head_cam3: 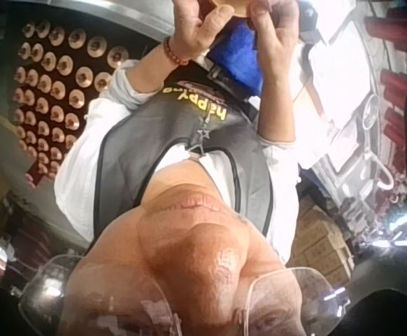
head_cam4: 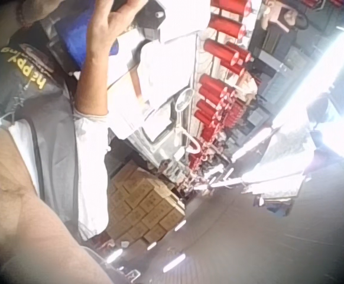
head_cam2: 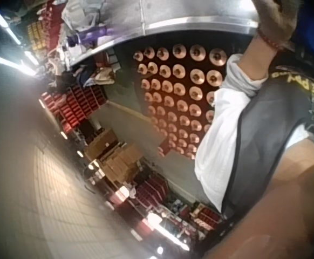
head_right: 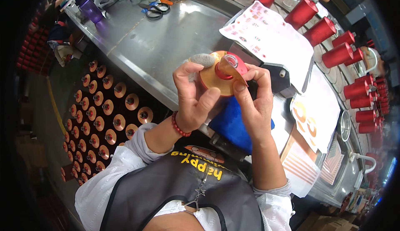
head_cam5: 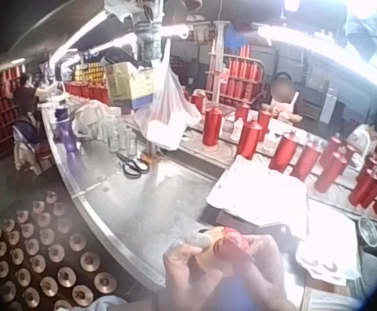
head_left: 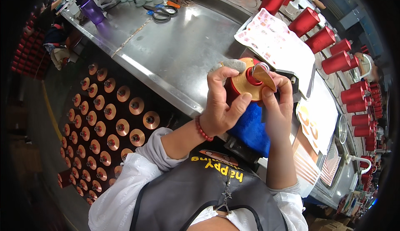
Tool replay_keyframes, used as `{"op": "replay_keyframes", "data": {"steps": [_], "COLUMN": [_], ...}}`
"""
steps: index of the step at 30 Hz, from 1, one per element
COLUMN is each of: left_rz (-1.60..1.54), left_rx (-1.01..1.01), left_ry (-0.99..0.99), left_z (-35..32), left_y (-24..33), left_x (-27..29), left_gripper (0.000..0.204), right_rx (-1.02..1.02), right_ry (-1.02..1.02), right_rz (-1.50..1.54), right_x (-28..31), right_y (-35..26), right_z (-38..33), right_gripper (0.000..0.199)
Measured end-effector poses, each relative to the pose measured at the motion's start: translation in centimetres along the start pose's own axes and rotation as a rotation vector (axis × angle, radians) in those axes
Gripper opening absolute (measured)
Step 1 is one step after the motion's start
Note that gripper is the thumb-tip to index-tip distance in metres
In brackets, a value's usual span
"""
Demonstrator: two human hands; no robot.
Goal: The person applies a gold circular sticker to the neck of a red cylindrical bottle, then wraps a red label around the body and smooths it with a green squeegee. The person repeats this process on a second bottle, handling stickers and labels from a nearby tray.
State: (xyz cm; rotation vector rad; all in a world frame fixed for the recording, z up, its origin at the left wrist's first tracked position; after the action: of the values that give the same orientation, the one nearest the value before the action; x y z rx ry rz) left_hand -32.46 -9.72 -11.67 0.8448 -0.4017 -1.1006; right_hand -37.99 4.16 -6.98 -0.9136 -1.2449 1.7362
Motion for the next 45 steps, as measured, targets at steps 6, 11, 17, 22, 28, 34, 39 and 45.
{"op": "replay_keyframes", "data": {"steps": [6,11,17,22,28,34,39,45], "left_rz": [0.632,0.422,0.308,0.359,0.309,0.044,-0.072,-0.09], "left_rx": [-0.446,-0.339,-0.251,-0.267,-0.284,0.0,0.254,0.255], "left_ry": [0.056,0.012,-0.007,0.036,0.065,0.078,-0.09,-0.101], "left_z": [-1.1,-1.3,-0.2,-0.3,-0.4,0.2,1.1,0.7], "left_y": [-0.4,-0.6,-0.7,-0.5,-0.8,-0.2,0.8,0.3], "left_x": [-0.2,0.2,0.7,0.3,0.4,0.0,1.3,1.4], "left_gripper": [0.014,0.021,0.047,0.05,0.048,0.059,0.067,0.062], "right_rx": [0.035,-0.016,0.223,0.21,0.118,0.127,0.039,-0.066], "right_ry": [0.056,0.091,-0.046,-0.088,-0.068,-0.055,-0.071,-0.123], "right_rz": [-0.018,0.025,-0.4,-0.375,0.004,-0.073,0.063,0.247], "right_x": [-0.6,-0.9,-0.9,-0.6,-0.2,0.3,0.3,0.5], "right_y": [0.5,0.5,-1.2,-1.5,0.7,0.7,0.4,0.5], "right_z": [-0.4,-0.6,-0.7,0.5,1.3,0.5,0.9,1.1], "right_gripper": [0.017,0.014,0.014,0.021,0.018,0.017,0.017,0.017]}}
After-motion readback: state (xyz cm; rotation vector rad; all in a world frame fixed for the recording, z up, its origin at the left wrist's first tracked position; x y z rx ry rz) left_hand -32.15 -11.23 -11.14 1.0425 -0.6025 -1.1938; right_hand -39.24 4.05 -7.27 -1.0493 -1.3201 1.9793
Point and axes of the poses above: each hand's wrist, its own z-axis towards the middle knuckle, its own x-axis out of the back of the hand, y = z × x, the point moved 1 cm from there along z, towards the middle knuckle, and after that the axes turned 10 degrees about z, right-handed, at the moved point
